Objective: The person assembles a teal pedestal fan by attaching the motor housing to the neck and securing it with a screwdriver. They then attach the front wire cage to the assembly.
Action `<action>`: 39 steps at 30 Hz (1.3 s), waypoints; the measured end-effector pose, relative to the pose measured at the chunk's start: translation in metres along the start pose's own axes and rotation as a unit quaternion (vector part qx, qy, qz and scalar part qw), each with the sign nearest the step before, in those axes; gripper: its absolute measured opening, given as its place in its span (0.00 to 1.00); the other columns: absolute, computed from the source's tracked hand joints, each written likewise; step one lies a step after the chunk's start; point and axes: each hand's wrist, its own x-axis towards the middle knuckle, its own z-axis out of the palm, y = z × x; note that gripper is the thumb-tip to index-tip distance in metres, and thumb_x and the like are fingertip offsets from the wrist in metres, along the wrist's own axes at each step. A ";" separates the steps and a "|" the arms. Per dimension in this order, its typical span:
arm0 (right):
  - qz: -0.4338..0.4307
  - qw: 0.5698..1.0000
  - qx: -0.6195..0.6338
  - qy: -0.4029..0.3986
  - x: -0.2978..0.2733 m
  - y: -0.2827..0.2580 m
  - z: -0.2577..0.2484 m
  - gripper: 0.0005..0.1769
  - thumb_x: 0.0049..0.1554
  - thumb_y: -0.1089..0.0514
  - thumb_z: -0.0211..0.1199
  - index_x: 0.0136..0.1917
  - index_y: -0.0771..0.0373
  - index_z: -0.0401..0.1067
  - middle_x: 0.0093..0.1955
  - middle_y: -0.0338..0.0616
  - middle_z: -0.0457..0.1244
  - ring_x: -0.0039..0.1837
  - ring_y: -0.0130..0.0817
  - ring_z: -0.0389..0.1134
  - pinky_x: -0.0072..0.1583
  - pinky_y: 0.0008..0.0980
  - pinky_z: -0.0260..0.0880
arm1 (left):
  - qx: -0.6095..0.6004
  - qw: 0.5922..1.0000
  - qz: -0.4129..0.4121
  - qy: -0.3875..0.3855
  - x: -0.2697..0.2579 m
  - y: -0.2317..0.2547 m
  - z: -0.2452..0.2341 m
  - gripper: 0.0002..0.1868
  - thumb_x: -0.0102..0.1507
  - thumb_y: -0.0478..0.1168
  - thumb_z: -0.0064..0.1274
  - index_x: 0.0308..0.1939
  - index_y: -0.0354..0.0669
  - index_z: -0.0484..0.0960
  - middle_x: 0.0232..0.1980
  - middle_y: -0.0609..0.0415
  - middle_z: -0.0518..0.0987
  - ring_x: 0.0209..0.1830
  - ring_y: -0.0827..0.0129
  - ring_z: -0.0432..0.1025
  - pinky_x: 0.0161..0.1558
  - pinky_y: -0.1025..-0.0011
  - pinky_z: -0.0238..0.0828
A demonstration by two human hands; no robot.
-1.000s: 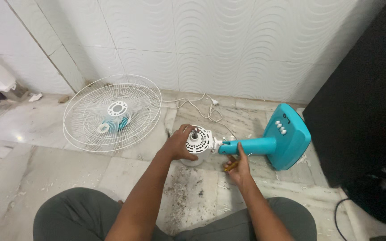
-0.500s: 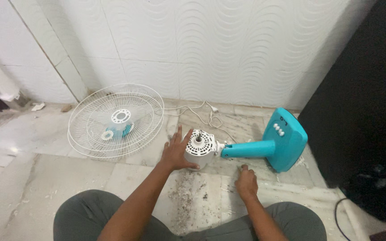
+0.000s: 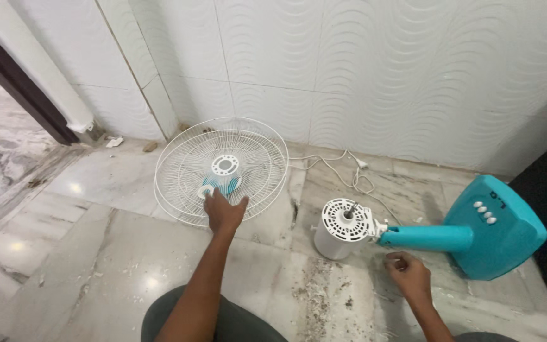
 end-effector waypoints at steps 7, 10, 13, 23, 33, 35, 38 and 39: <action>-0.004 0.999 0.043 0.024 0.017 0.016 0.018 0.19 0.51 0.44 0.70 0.52 0.54 0.84 0.39 0.46 0.74 0.41 0.37 0.75 0.48 0.35 0.72 | -0.202 0.913 -0.296 0.198 0.022 -0.002 0.004 0.44 0.55 0.43 0.65 0.66 0.30 0.57 0.65 0.33 0.59 0.64 0.40 0.62 0.54 0.50 0.75; 0.006 0.999 0.041 0.025 0.017 0.011 0.019 0.18 0.53 0.45 0.69 0.53 0.53 0.85 0.40 0.46 0.74 0.41 0.36 0.74 0.49 0.35 0.71 | -0.246 0.894 -0.326 0.187 0.032 -0.019 0.018 0.40 0.56 0.39 0.65 0.63 0.27 0.57 0.62 0.30 0.62 0.60 0.42 0.68 0.54 0.54 0.78; 0.014 0.999 0.048 0.017 0.017 0.009 0.018 0.17 0.52 0.47 0.69 0.54 0.52 0.84 0.41 0.44 0.74 0.40 0.35 0.74 0.48 0.35 0.71 | -0.210 0.910 -0.312 0.171 0.041 -0.032 0.031 0.39 0.56 0.37 0.65 0.62 0.25 0.58 0.59 0.28 0.67 0.54 0.42 0.74 0.47 0.58 0.83; 0.059 0.994 0.091 -0.014 0.009 0.001 0.011 0.17 0.54 0.46 0.68 0.52 0.54 0.85 0.38 0.43 0.74 0.38 0.33 0.75 0.43 0.34 0.73 | -0.229 0.900 -0.330 0.168 0.037 -0.019 0.020 0.34 0.56 0.44 0.69 0.57 0.31 0.68 0.60 0.33 0.68 0.52 0.46 0.72 0.42 0.60 0.80; 0.049 0.991 0.121 -0.003 0.006 0.001 0.009 0.14 0.54 0.51 0.70 0.52 0.56 0.85 0.37 0.45 0.74 0.37 0.34 0.73 0.42 0.33 0.72 | -0.663 0.670 -0.326 0.076 0.028 0.001 -0.012 0.27 0.52 0.23 0.49 0.57 0.25 0.70 0.53 0.38 0.72 0.42 0.49 0.75 0.40 0.61 0.82; 0.047 0.990 0.136 0.005 0.003 0.002 0.005 0.14 0.54 0.52 0.69 0.52 0.56 0.85 0.38 0.44 0.73 0.37 0.33 0.74 0.42 0.32 0.72 | -0.673 0.663 -0.318 0.079 0.020 0.006 -0.020 0.27 0.53 0.23 0.47 0.58 0.22 0.71 0.53 0.38 0.73 0.44 0.49 0.76 0.43 0.59 0.84; 0.080 0.985 0.152 0.028 0.002 -0.004 -0.004 0.14 0.55 0.53 0.70 0.53 0.60 0.84 0.38 0.46 0.73 0.38 0.32 0.73 0.41 0.34 0.70 | -0.682 0.683 -0.253 0.069 0.003 0.017 -0.038 0.32 0.51 0.24 0.42 0.62 0.30 0.70 0.55 0.39 0.75 0.45 0.50 0.77 0.47 0.58 0.82; 0.070 0.980 0.184 0.039 0.001 -0.008 -0.007 0.15 0.55 0.53 0.70 0.53 0.62 0.83 0.38 0.45 0.72 0.37 0.31 0.72 0.40 0.34 0.69 | -0.683 0.694 -0.221 0.063 -0.002 0.021 -0.046 0.34 0.50 0.25 0.40 0.63 0.35 0.69 0.56 0.40 0.77 0.45 0.50 0.77 0.48 0.58 0.80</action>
